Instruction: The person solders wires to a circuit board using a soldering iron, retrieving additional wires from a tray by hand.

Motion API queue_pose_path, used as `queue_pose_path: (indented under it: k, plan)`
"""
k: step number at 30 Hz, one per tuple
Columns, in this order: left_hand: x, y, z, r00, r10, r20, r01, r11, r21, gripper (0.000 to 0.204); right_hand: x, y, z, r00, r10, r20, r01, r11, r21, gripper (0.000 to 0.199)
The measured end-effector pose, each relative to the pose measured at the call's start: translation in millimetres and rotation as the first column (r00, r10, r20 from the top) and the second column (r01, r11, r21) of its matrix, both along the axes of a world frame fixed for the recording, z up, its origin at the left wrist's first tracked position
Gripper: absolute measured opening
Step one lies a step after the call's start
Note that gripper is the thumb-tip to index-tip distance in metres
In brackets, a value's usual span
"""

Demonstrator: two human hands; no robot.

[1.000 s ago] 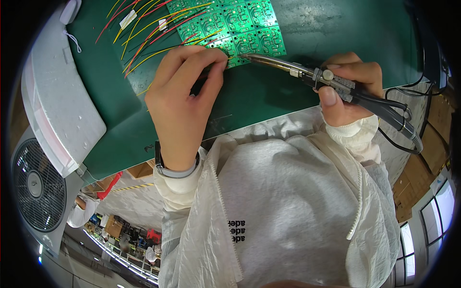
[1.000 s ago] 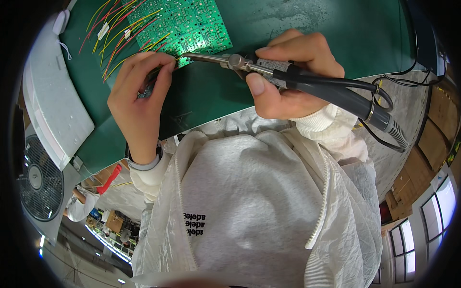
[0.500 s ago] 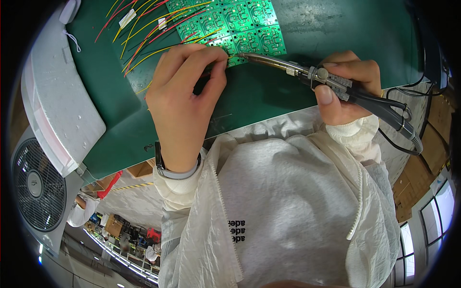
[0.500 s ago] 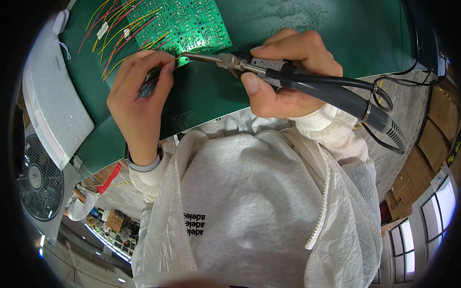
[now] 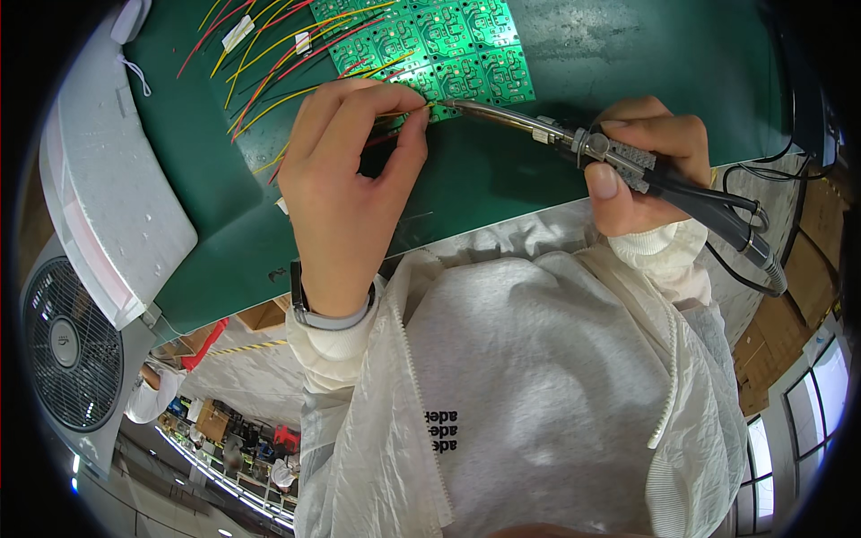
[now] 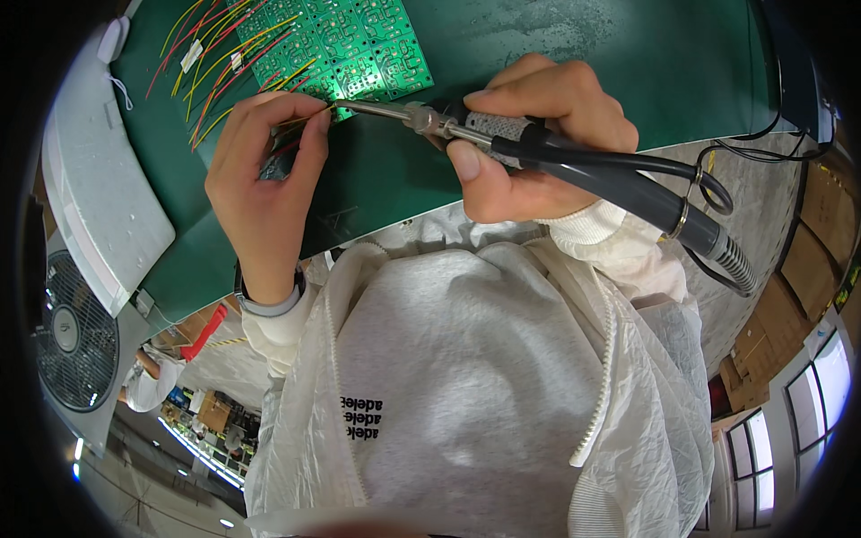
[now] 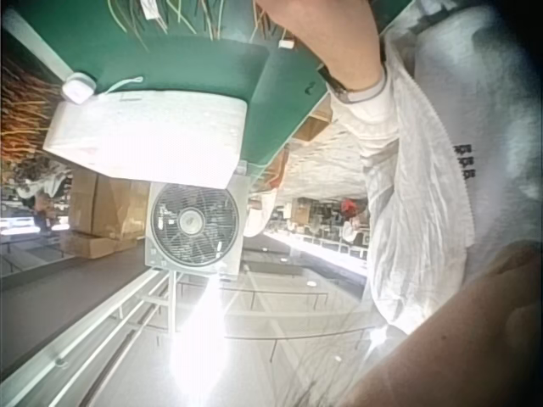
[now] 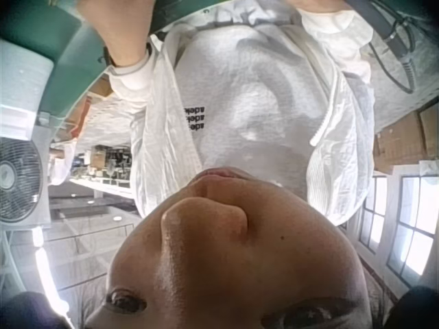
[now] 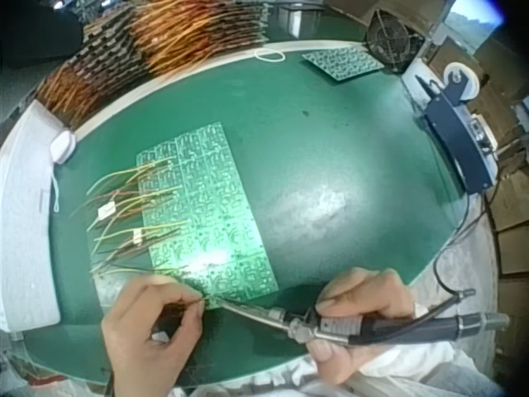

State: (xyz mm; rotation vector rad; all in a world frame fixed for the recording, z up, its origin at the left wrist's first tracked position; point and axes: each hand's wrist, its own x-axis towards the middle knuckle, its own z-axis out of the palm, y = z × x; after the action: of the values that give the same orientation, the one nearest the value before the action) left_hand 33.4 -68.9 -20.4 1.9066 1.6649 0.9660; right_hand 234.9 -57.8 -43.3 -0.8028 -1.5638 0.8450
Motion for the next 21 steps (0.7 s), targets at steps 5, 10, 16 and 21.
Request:
queue_pose_path:
  k: [5, 10, 16, 21]
  plan:
    - [0.2, -1.3, -0.5, 0.999, -0.029, 0.032, 0.03, 0.999, -0.028, 0.013, -0.7, -0.9, -0.2, 1.0, -0.014, -0.008, 0.014, 1.0, -0.006, 0.032]
    - [0.9, -2.0, -1.7, 1.0, -0.025, 0.017, 0.025, 1.0, -0.017, 0.013, -2.5, 0.1, -1.5, 1.0, -0.012, -0.009, 0.013, 1.0, 0.021, 0.032]
    - [1.4, -0.3, -0.5, 0.999, -0.028, 0.04, 0.03, 0.998, -0.047, 0.013, -2.6, 1.0, -1.3, 1.0, -0.014, -0.014, 0.014, 1.0, 0.024, 0.032]
    - [2.1, 0.5, 1.4, 0.999, -0.036, 0.027, 0.037, 0.998, -0.051, 0.013, -3.1, 2.5, -1.2, 1.0, -0.011, -0.021, 0.011, 1.0, 0.027, 0.031]
